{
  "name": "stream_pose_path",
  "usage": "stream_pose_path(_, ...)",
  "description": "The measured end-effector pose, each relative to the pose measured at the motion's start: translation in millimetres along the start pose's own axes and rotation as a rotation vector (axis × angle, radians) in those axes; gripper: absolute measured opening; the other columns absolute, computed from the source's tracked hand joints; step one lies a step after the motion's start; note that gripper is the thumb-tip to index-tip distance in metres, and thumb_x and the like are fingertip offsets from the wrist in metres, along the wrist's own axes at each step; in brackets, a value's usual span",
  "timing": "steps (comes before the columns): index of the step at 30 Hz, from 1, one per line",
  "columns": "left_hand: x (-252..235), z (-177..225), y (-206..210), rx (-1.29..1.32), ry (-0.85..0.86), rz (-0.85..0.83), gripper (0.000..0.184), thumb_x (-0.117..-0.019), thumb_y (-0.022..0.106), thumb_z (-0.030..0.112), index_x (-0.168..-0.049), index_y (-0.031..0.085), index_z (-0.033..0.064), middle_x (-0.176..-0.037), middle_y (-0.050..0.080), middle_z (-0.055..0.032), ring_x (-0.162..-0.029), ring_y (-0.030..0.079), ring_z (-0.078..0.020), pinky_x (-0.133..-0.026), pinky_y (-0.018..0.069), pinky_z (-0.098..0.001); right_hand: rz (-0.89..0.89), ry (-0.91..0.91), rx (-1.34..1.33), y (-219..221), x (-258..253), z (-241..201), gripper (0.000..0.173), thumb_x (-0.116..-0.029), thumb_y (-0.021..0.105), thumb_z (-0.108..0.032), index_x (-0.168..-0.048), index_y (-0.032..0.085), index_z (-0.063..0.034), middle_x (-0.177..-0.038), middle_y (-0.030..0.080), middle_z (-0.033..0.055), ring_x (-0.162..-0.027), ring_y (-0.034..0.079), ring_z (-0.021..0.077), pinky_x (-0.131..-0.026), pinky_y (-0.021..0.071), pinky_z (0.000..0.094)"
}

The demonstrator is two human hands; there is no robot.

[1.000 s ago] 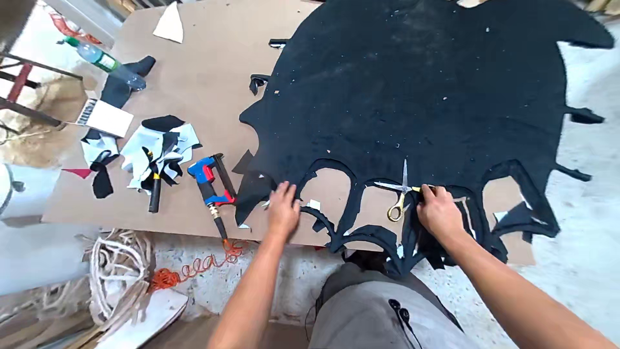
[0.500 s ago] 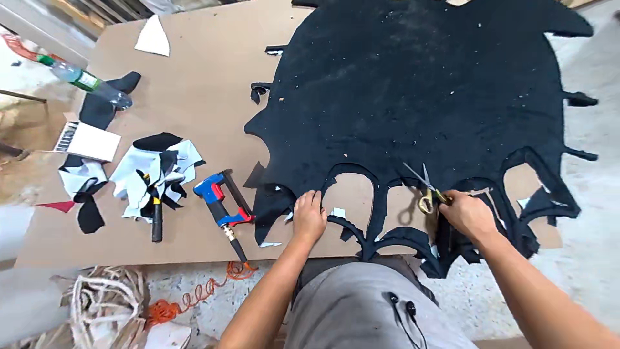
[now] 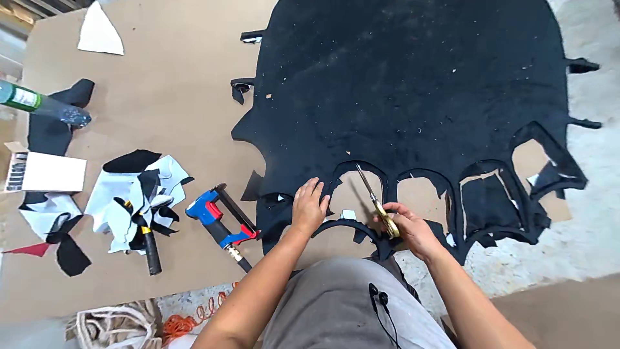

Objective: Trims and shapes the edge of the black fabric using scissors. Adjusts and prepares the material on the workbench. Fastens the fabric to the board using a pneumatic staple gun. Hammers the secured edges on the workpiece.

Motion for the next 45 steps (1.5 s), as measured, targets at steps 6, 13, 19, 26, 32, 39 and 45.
stream_pose_path(6, -52.3, 11.5, -5.5, -0.051, -0.122, -0.156, 0.037, -0.0968, 0.063, 0.037, -0.111, 0.069, 0.0040, -0.114, 0.069, -0.0160, -0.112, 0.065, -0.0340, -0.093, 0.0552, -0.0512, -0.154, 0.163, 0.164, 5.6, -10.3, 15.8, 0.051, -0.1015, 0.048, -0.039, -0.145, 0.056, -0.0133, -0.103, 0.071, 0.0089, -0.087, 0.068, 0.0189, -0.077, 0.0574, 0.0360)
stream_pose_path(13, -62.1, 19.4, 2.9, -0.075, -0.185, -0.202, 0.034, -0.0971, 0.059, 0.034, -0.103, 0.067, 0.0023, -0.102, 0.072, -0.0171, -0.098, 0.072, -0.0343, -0.079, 0.0579, -0.0539, -0.263, 0.310, 0.264, 11.5, -14.3, 30.9, 0.043, -0.1009, 0.060, -0.021, -0.141, 0.056, -0.0089, -0.101, 0.071, 0.0087, -0.081, 0.067, 0.0165, -0.073, 0.0565, 0.0317)
stream_pose_path(19, -66.1, 17.9, 3.1, -0.078, -0.154, -0.156, 0.029, -0.0985, 0.056, 0.031, -0.099, 0.066, 0.0038, -0.097, 0.072, -0.0153, -0.093, 0.073, -0.0334, -0.075, 0.0585, -0.0534, -0.127, 0.314, 0.463, 23.4, -45.1, 18.4, 0.055, -0.0839, 0.082, -0.051, -0.115, 0.066, -0.0079, -0.074, 0.065, 0.0057, -0.061, 0.061, 0.0156, -0.060, 0.0532, 0.0338)
stream_pose_path(26, -67.5, 14.6, 1.3, -0.046, -0.135, -0.130, 0.027, -0.0973, 0.057, 0.030, -0.093, 0.066, 0.0051, -0.091, 0.071, -0.0135, -0.088, 0.073, -0.0313, -0.072, 0.0583, -0.0526, -0.164, 0.244, 0.547, 40.2, -74.6, 14.2, 0.054, -0.0814, 0.081, -0.058, -0.106, 0.070, -0.0107, -0.074, 0.066, 0.0066, -0.060, 0.061, 0.0180, -0.058, 0.0536, 0.0377)
stream_pose_path(32, -68.6, 14.3, 3.0, -0.044, -0.133, -0.133, 0.027, -0.0967, 0.058, 0.031, -0.091, 0.065, 0.0059, -0.088, 0.070, -0.0122, -0.085, 0.072, -0.0299, -0.070, 0.0579, -0.0519, -0.074, 0.211, 0.694, 36.1, -67.9, 6.6, 0.046, -0.0855, 0.080, -0.054, -0.102, 0.070, -0.0122, -0.068, 0.067, 0.0074, -0.051, 0.063, 0.0199, -0.050, 0.0564, 0.0397)
stream_pose_path(39, -67.2, 11.9, 0.8, -0.026, -0.110, -0.091, 0.026, -0.0955, 0.060, 0.031, -0.088, 0.065, 0.0062, -0.084, 0.070, -0.0120, -0.081, 0.072, -0.0300, -0.067, 0.0568, -0.0521, -0.164, 0.326, 0.162, 64.3, -18.8, 40.3, 0.049, -0.0969, 0.067, -0.051, -0.114, 0.060, -0.0064, -0.077, 0.063, 0.0056, -0.062, 0.062, 0.0152, -0.061, 0.0558, 0.0310)
stream_pose_path(45, -70.1, 15.4, 0.7, -0.055, -0.114, -0.131, 0.027, -0.0959, 0.059, 0.032, -0.089, 0.065, 0.0065, -0.086, 0.070, -0.0120, -0.084, 0.072, -0.0307, -0.069, 0.0570, -0.0530, 0.051, 0.239, 0.147, 79.2, -64.8, 26.4, 0.050, -0.0937, 0.071, -0.052, -0.111, 0.063, -0.0056, -0.071, 0.062, 0.0077, -0.054, 0.060, 0.0180, -0.053, 0.0549, 0.0348)
Point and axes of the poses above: each hand's wrist, its own x-axis away from the middle knuckle, its own y-axis out of the palm, z = x × y, the point moved 9 cm from there along -x, towards the middle knuckle
